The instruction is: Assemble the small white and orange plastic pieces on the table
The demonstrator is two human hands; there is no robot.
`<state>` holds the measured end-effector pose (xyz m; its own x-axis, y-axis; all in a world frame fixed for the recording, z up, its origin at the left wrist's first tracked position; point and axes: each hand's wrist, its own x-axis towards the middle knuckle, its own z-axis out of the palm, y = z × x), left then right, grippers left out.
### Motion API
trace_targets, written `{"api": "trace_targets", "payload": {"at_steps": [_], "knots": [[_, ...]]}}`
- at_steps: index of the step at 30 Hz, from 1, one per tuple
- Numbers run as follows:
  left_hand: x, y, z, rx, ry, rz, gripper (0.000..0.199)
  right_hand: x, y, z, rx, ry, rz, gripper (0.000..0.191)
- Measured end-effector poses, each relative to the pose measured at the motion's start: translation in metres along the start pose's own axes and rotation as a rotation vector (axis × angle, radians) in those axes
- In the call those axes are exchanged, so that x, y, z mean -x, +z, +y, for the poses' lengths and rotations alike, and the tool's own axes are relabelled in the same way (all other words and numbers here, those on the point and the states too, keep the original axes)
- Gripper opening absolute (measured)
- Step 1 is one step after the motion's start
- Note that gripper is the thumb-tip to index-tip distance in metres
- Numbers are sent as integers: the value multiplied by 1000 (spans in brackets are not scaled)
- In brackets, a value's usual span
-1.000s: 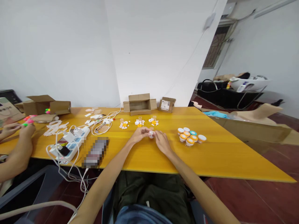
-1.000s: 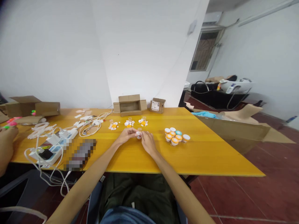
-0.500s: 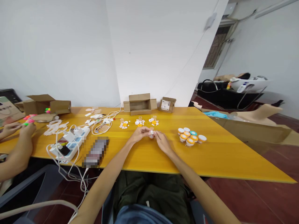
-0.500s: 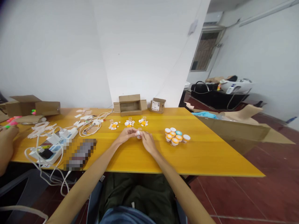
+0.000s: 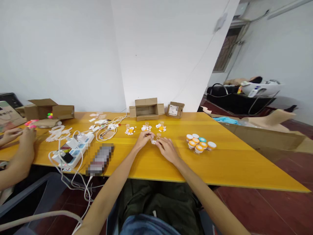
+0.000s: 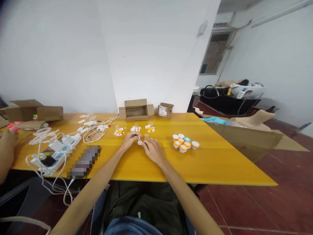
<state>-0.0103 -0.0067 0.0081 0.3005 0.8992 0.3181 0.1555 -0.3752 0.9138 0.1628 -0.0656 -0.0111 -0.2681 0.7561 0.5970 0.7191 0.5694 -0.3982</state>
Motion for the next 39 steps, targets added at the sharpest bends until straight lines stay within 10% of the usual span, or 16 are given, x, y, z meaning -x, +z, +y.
{"api": "trace_targets", "payload": {"at_steps": [12,39], "knots": [[7,5,-1,-585,58,24,24,4,7,-2,338,-161,-60,18],[5,4,-5,-557,100,-52,28,6,11,1,339,-85,96,14]]}}
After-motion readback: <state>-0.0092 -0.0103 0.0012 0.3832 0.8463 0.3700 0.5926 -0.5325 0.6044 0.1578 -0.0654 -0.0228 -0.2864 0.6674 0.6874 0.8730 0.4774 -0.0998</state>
